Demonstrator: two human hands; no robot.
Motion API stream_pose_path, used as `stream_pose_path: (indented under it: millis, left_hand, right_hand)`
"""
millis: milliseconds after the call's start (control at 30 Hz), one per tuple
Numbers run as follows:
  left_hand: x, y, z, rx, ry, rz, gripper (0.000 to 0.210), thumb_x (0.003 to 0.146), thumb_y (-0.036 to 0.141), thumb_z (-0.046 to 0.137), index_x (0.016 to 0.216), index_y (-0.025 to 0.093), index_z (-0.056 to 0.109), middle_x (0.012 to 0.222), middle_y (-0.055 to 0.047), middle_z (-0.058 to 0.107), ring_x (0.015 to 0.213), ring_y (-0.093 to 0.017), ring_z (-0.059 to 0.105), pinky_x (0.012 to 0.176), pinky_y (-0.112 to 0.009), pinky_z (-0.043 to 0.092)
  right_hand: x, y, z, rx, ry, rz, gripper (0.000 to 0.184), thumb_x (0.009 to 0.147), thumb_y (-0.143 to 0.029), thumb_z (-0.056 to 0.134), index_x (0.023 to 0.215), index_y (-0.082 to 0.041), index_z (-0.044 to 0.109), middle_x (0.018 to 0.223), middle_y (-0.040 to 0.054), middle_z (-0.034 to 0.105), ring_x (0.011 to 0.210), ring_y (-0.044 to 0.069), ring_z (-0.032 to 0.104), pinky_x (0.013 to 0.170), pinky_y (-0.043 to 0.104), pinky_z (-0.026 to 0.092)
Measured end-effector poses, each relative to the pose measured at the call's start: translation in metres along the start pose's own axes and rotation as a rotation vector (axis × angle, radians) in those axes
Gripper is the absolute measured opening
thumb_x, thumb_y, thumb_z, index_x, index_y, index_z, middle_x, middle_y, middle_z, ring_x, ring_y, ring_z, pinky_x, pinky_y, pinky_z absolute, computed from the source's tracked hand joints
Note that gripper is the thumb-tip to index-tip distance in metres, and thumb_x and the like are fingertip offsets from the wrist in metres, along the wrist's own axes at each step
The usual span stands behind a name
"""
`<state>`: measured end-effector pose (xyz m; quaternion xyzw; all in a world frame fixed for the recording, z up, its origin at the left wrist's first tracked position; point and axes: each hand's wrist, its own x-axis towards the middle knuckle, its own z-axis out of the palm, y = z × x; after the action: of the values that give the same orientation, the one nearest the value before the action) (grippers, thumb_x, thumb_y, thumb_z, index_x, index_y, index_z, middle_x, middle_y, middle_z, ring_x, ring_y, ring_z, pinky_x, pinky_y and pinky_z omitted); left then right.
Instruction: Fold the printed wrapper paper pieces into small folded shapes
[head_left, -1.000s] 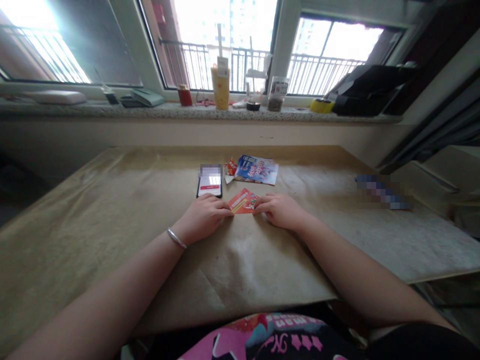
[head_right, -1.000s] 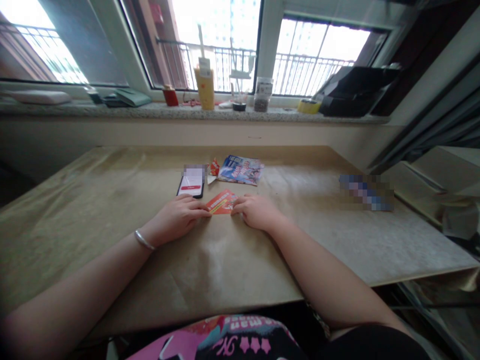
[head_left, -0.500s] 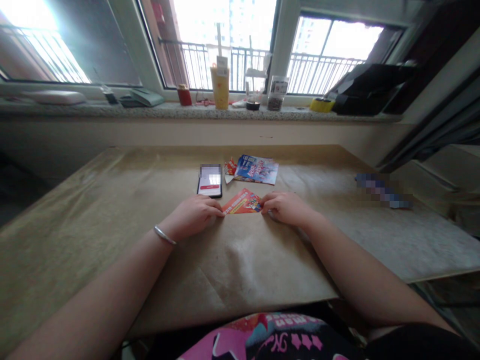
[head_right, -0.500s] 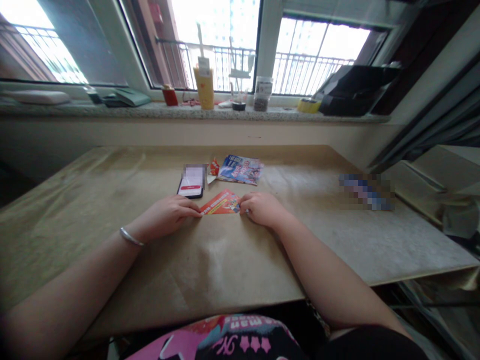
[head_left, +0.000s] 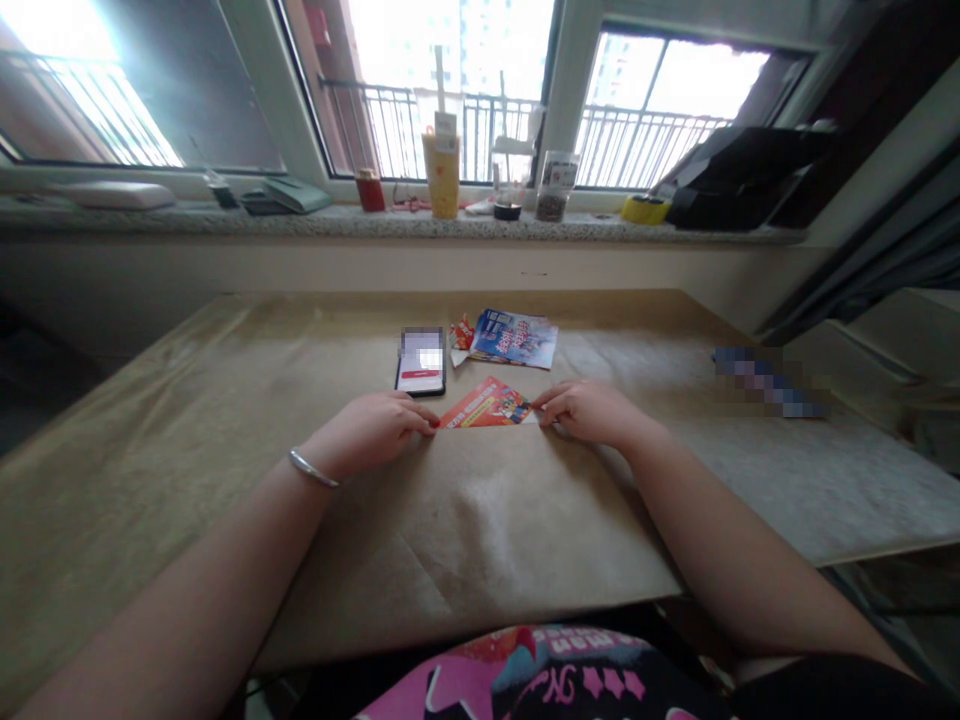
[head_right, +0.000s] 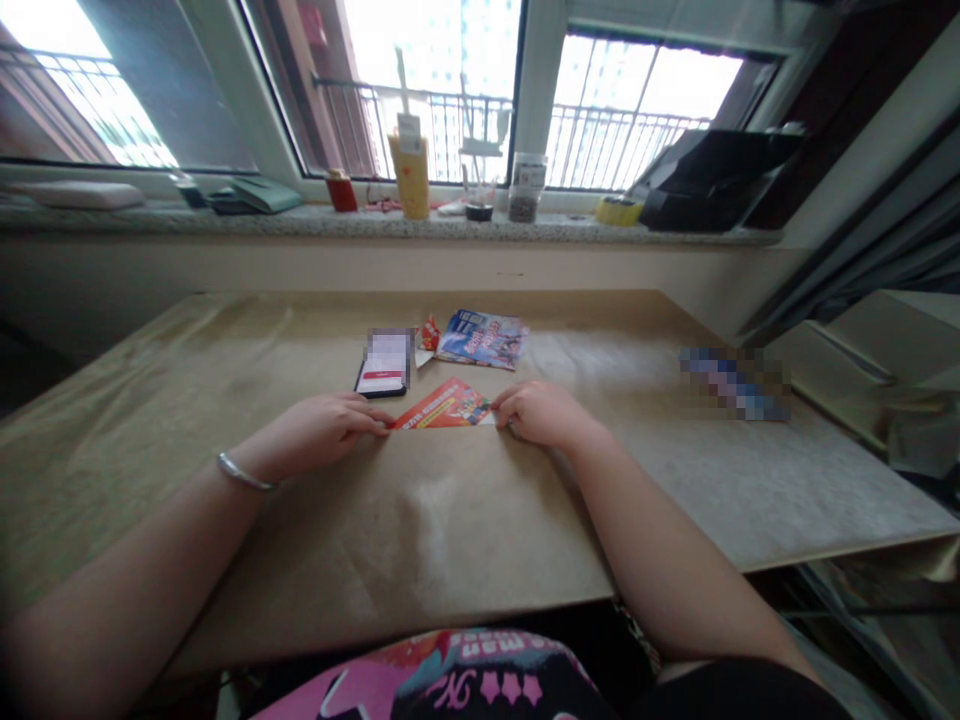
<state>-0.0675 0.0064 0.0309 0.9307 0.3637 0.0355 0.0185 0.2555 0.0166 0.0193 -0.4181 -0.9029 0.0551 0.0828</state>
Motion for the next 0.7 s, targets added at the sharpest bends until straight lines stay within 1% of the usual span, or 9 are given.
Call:
stream_pose_path:
  millis: [167, 300, 433, 633, 700]
  left_hand:
    - [0.001, 0.000, 0.001, 0.006, 0.004, 0.017, 0.042, 0.074, 0.006, 0.042, 0.094, 0.028, 0.072, 0.108, 0.006, 0.069, 0.101, -0.014, 0.062, 0.091, -0.027, 0.048]
    - [0.002, -0.002, 0.003, 0.007, 0.001, 0.014, 0.040, 0.076, 0.008, 0.042, 0.092, 0.028, 0.073, 0.107, 0.005, 0.069, 0.100, -0.014, 0.063, 0.091, -0.028, 0.048]
    - [0.001, -0.004, 0.004, 0.033, 0.018, 0.012, 0.039, 0.076, 0.010, 0.042, 0.091, 0.027, 0.073, 0.106, 0.005, 0.070, 0.098, -0.014, 0.063, 0.088, -0.026, 0.048]
    - [-0.001, 0.003, 0.001, 0.038, 0.017, -0.021, 0.036, 0.076, 0.011, 0.042, 0.089, 0.025, 0.072, 0.106, 0.004, 0.069, 0.095, -0.015, 0.063, 0.086, -0.027, 0.048]
    - [0.000, 0.005, 0.001, 0.031, 0.039, -0.028, 0.032, 0.077, 0.012, 0.042, 0.086, 0.024, 0.071, 0.103, 0.002, 0.069, 0.092, -0.015, 0.063, 0.084, -0.027, 0.048]
  right_hand:
    - [-0.002, 0.004, -0.003, -0.023, -0.014, 0.034, 0.032, 0.072, -0.006, 0.052, 0.076, -0.029, 0.076, 0.104, -0.0050, 0.071, 0.092, 0.017, 0.066, 0.074, 0.027, 0.049]
    - [-0.004, 0.007, -0.005, -0.017, -0.045, 0.034, 0.035, 0.071, -0.005, 0.049, 0.076, -0.028, 0.075, 0.104, -0.0055, 0.071, 0.093, 0.016, 0.065, 0.074, 0.027, 0.048]
    - [-0.005, 0.010, -0.007, -0.001, -0.052, 0.031, 0.037, 0.070, -0.003, 0.048, 0.076, -0.028, 0.075, 0.104, -0.0060, 0.071, 0.094, 0.016, 0.065, 0.076, 0.027, 0.048]
    - [-0.007, 0.014, -0.006, 0.025, -0.041, 0.070, 0.036, 0.066, -0.001, 0.049, 0.070, -0.027, 0.074, 0.102, -0.0051, 0.071, 0.090, 0.016, 0.065, 0.074, 0.027, 0.048]
    - [-0.008, 0.015, -0.005, 0.031, -0.034, 0.089, 0.034, 0.066, -0.001, 0.049, 0.067, -0.026, 0.073, 0.101, -0.0048, 0.071, 0.090, 0.016, 0.065, 0.073, 0.027, 0.047]
